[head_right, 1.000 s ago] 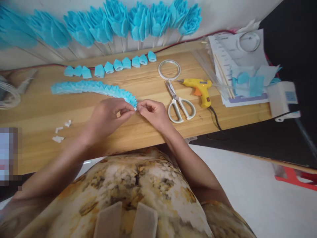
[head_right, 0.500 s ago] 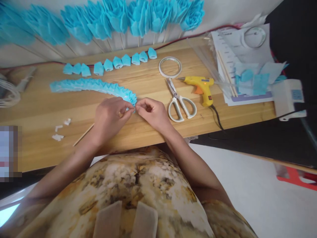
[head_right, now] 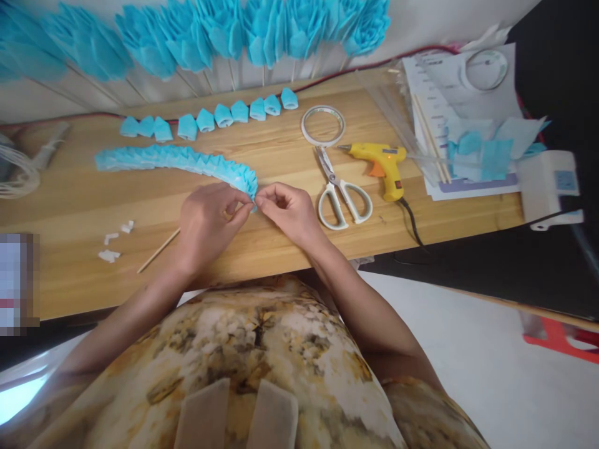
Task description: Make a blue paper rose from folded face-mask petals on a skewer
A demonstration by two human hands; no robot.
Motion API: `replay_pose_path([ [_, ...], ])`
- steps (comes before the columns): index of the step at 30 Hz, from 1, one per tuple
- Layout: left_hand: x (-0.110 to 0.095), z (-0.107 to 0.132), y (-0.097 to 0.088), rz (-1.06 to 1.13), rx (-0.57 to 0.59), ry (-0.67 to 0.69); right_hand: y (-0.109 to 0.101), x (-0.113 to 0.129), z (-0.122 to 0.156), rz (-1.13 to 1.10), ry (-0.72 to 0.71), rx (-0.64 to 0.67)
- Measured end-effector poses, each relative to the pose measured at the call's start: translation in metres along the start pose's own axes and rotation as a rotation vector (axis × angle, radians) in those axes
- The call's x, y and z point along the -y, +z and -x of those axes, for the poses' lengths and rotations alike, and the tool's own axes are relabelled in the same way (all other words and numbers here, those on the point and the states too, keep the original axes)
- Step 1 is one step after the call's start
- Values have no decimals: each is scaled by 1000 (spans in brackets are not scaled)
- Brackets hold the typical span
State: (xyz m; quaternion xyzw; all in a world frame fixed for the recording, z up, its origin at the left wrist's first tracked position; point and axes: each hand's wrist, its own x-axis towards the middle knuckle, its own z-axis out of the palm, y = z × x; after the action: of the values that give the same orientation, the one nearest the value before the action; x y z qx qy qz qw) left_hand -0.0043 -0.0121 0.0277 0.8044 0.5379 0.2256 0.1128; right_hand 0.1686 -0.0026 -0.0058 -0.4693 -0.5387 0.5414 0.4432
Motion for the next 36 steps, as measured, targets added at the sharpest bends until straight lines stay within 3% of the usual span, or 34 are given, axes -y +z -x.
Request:
replay_pose_path([
  [12,-6,2,3,43,-40,-51,2,-1,1,-9,-38,-31],
  [24,-8,6,6,307,-79,-247,5,-1,5,55,-59,-25],
  [36,-9,8,7,296,-77,-261,4,-2,4,59,-66,-24],
])
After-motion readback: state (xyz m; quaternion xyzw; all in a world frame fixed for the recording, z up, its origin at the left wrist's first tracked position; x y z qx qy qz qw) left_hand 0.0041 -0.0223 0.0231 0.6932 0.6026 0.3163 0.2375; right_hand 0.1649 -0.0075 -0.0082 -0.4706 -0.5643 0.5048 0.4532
